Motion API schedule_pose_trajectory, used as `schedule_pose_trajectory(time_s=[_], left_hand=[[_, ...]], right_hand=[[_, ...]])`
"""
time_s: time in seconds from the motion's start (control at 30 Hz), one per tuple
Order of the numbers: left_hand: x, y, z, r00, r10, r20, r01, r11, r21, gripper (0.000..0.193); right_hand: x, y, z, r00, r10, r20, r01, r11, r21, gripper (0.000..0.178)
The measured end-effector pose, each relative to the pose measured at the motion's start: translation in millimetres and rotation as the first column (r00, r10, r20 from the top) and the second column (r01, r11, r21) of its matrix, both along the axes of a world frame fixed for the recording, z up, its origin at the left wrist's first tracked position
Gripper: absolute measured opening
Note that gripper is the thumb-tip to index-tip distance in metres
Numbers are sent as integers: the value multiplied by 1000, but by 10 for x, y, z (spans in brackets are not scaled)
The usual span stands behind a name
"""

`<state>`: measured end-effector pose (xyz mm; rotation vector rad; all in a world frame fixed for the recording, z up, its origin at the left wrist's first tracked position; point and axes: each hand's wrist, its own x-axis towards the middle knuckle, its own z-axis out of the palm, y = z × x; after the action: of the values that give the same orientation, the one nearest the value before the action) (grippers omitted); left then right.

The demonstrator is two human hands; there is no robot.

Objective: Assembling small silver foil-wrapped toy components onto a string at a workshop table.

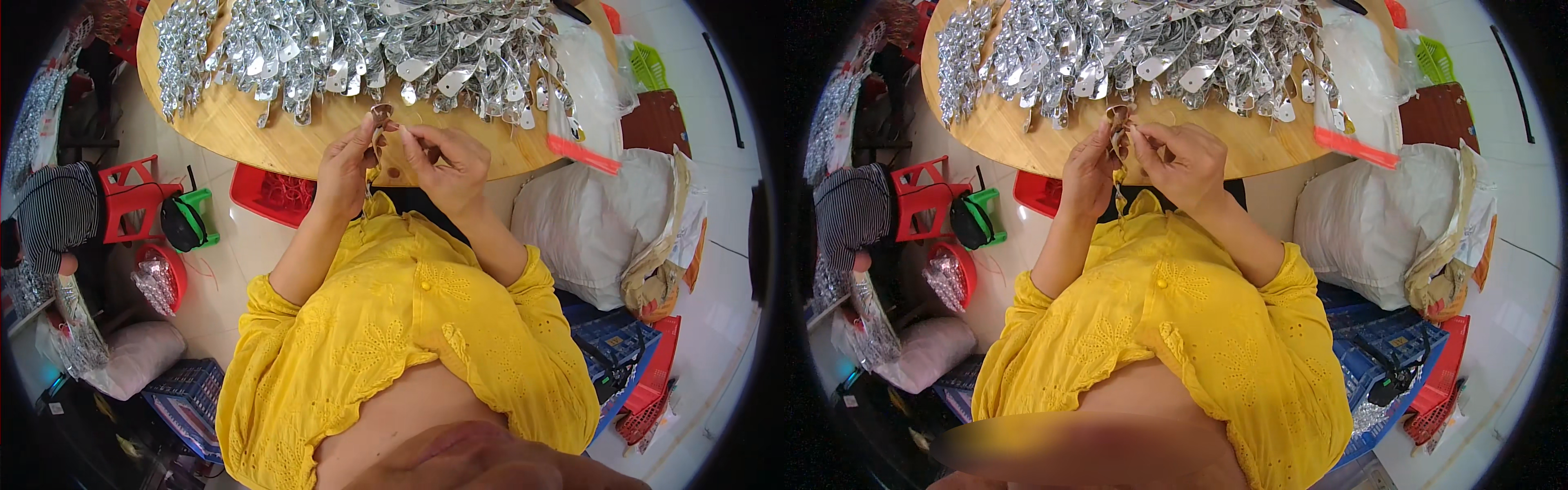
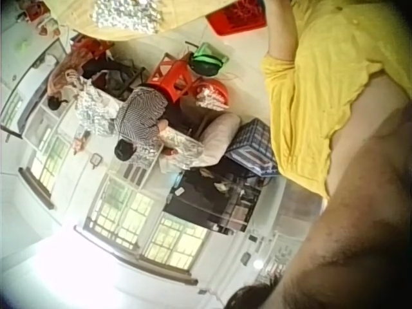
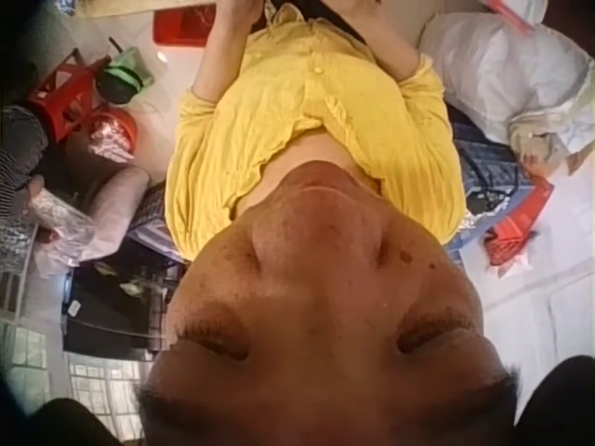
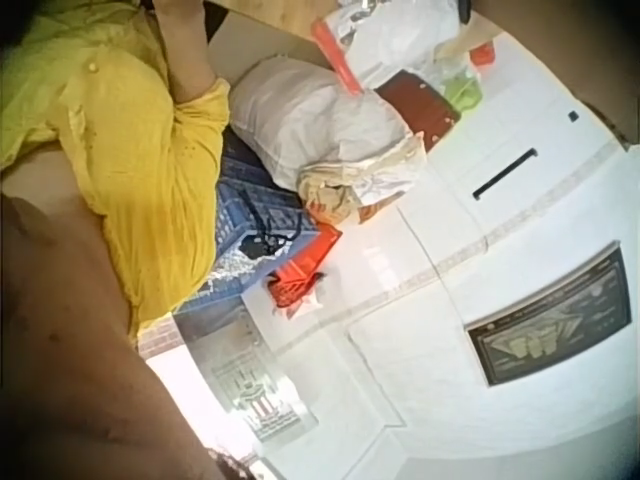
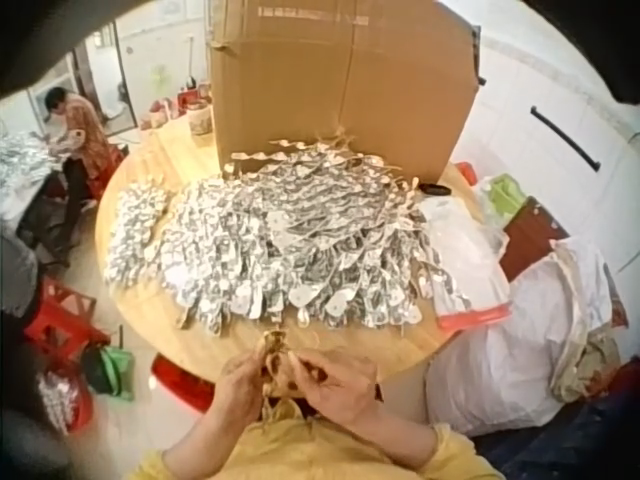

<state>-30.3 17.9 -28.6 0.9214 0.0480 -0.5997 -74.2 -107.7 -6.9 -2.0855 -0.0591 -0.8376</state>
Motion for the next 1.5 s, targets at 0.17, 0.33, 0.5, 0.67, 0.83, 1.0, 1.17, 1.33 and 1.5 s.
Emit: schedule_pose_trajectory(time_s=[0.17, 0.33, 0.5, 0.67, 0.83, 1.0, 1.17, 1.33, 1.5], left_hand=[[-11, 4, 57, 999, -35, 1, 35, 999, 4, 28], [-9, 9, 84, 997, -63, -39, 63, 998, -17, 29], [-2, 30, 57, 996, -79, -39, 78, 997, -28, 29], [-21, 34, 72, 994, -94, -52, 92, 995, -34, 30], [-25, 30, 74, 996, -69, -52, 68, 997, -30, 31], [-6, 48, 65, 995, -79, -57, 76, 995, -57, 32], [-3, 42, 100, 994, -61, -92, 54, 995, -78, 31], [-21, 29, 67, 1000, -8, 7, 9, 996, -92, 24], [17, -28, -12, 994, 94, 59, -85, 986, -142, 17]], right_hand=[[15, -16, 13, 989, 13, 145, 1, 996, -92, 14], [62, -7, 6, 979, 12, 205, 8, 996, -93, 13], [84, 3, -44, 979, 10, 204, 12, 995, -104, 13], [88, 17, -51, 984, 21, 177, 0, 993, -116, 12], [114, 1, -124, 996, 66, 58, -58, 990, -129, 27], [79, -62, -174, 965, 231, -124, -216, 969, 124, 43], [107, -137, -80, 892, 387, -232, -321, 906, 277, 45], [149, -146, -108, 867, 437, -239, -310, 849, 428, 45], [149, -183, 34, 805, 512, -298, -332, 806, 489, 41]])
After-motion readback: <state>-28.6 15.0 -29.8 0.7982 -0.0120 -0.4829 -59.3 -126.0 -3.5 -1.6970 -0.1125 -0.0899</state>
